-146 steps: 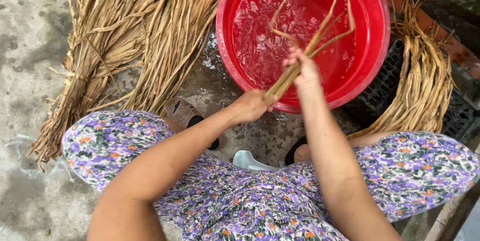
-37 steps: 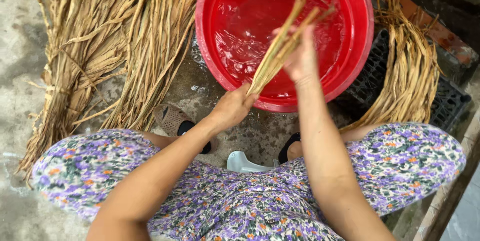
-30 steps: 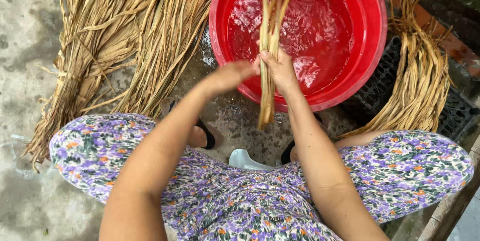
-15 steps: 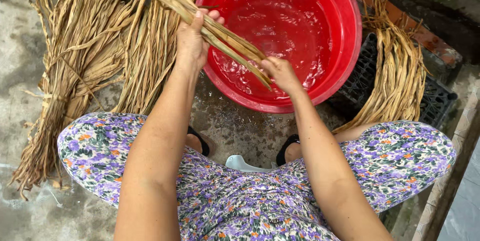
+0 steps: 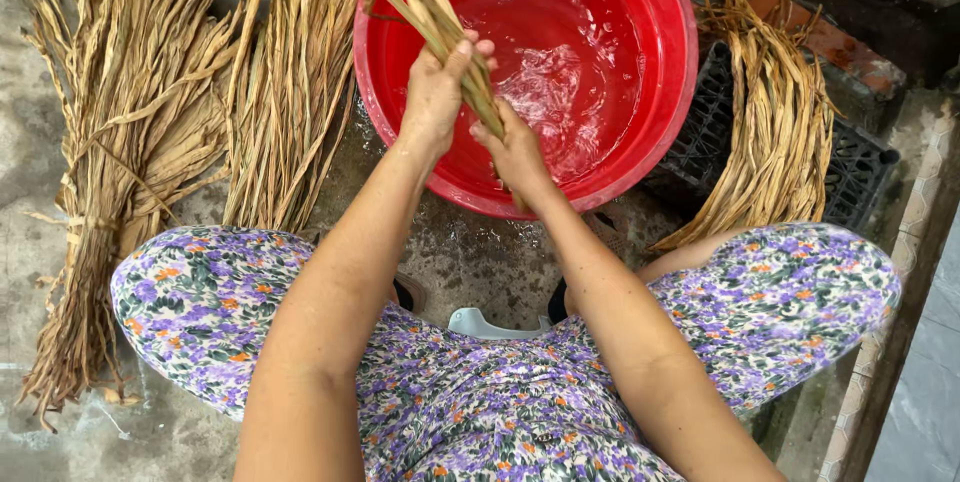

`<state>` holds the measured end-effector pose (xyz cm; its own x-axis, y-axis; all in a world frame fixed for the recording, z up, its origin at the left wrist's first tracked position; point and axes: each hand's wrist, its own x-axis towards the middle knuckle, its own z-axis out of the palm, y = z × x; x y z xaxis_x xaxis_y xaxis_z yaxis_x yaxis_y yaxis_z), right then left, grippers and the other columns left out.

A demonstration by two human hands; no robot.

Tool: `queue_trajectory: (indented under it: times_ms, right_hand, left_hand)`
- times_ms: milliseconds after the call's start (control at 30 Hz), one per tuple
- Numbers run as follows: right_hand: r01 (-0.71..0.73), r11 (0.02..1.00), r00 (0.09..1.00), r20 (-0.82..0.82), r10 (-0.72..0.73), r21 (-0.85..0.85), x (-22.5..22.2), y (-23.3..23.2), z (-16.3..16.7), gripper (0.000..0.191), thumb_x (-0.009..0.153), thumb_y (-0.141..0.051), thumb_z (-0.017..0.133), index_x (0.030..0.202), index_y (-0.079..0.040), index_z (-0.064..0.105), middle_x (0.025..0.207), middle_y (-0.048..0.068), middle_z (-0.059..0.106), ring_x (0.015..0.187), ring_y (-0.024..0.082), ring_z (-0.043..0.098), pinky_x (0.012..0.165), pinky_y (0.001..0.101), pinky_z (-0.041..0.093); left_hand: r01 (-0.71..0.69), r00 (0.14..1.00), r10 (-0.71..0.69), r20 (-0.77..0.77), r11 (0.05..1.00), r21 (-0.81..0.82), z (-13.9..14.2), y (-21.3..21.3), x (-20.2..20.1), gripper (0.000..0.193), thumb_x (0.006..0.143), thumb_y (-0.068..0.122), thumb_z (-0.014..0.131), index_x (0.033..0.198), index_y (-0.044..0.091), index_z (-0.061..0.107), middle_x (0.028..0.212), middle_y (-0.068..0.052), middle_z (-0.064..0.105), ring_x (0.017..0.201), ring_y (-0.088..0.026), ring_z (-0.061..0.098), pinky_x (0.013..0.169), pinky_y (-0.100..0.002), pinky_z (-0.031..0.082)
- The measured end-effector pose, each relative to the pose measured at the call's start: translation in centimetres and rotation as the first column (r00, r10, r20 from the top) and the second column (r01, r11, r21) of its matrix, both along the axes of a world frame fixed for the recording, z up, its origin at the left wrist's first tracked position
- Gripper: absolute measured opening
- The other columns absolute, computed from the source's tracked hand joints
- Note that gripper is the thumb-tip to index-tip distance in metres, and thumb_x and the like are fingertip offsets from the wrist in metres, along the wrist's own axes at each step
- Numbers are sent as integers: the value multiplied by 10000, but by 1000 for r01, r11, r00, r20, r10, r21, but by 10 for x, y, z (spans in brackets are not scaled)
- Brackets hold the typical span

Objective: The person sits on a low stool and washes bundles of dried tobacco leaves in a red basin of water. They dip each bundle into the water, rub and squeeze the leaves, then place the washed bundle on the wet concrete ground beside the basin.

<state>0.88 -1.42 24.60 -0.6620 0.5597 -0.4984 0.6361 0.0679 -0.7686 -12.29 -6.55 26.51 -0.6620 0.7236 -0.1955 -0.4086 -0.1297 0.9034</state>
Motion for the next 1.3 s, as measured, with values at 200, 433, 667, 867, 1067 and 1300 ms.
queue_trajectory:
  times_ms: [200, 433, 667, 867, 1067, 1300]
  right_hand:
    - [147, 858, 769, -489, -412, -492, 22, 49, -31, 433, 979, -356, 626, 1302, -67, 623, 1030, 66, 770, 926, 155, 748, 819, 350, 670]
    - [258, 843, 709, -500, -497, -473, 25, 45, -27, 543, 1046, -502, 485, 1325, -60, 631, 983, 79, 764, 712, 121, 624, 661, 265, 567]
    - [226, 915, 879, -336, -339, -333, 1, -2, -65, 418, 1012, -363, 459, 1262, -87, 649, 903, 62, 718, 681, 136, 668, 677, 272, 622]
    - [259, 858, 863, -292, -412, -443, 12, 36, -63, 444, 1121, -354, 464, 960, 3, 673, 813, 145, 737, 737, 210, 720, 717, 334, 614]
    - [65, 603, 671, -413, -616, -795, 18, 42, -27, 251, 1049, -216, 515, 1199, -29, 590, 1002, 168, 753, 839, 238, 760, 749, 356, 656]
    - [211, 394, 659, -167, -734, -895, 10, 56, -56, 210, 1021, -161, 524, 1183, -34, 569, 736, 61, 641, 555, 166, 634, 552, 337, 609]
  left_hand:
    - [369, 863, -492, -111, 766, -526, -6, -31, 20, 1010, 866, 598, 650, 1610, 122, 159, 1590, -214, 344, 1473, -339, 359, 1168, -525, 354]
    - [517, 846, -471, 250, 839, -169, -66, -18, 95, 634, 1014, 487, 491, 1471, 49, 460, 1033, -180, 666, 811, -287, 658, 677, -411, 596]
    - [176, 977, -126, 172, 932, -317, -79, -19, 98, 411, 1095, 341, 349, 1361, 90, 539, 900, -31, 623, 698, -126, 615, 601, -309, 576]
    - [137, 973, -205, -104, 879, -457, -64, -20, 114, 401, 1079, 333, 386, 1311, 52, 553, 762, -8, 576, 616, -110, 538, 524, -295, 475]
    - [341, 928, -278, 247, 901, -268, -52, -31, 109, 297, 1075, 297, 470, 1105, 26, 586, 718, -21, 585, 544, -136, 550, 486, -296, 488]
    - [376, 926, -299, 231, 791, -483, -35, -52, 115, 353, 1069, 344, 456, 972, 63, 646, 621, 40, 497, 426, -80, 380, 361, -268, 308]
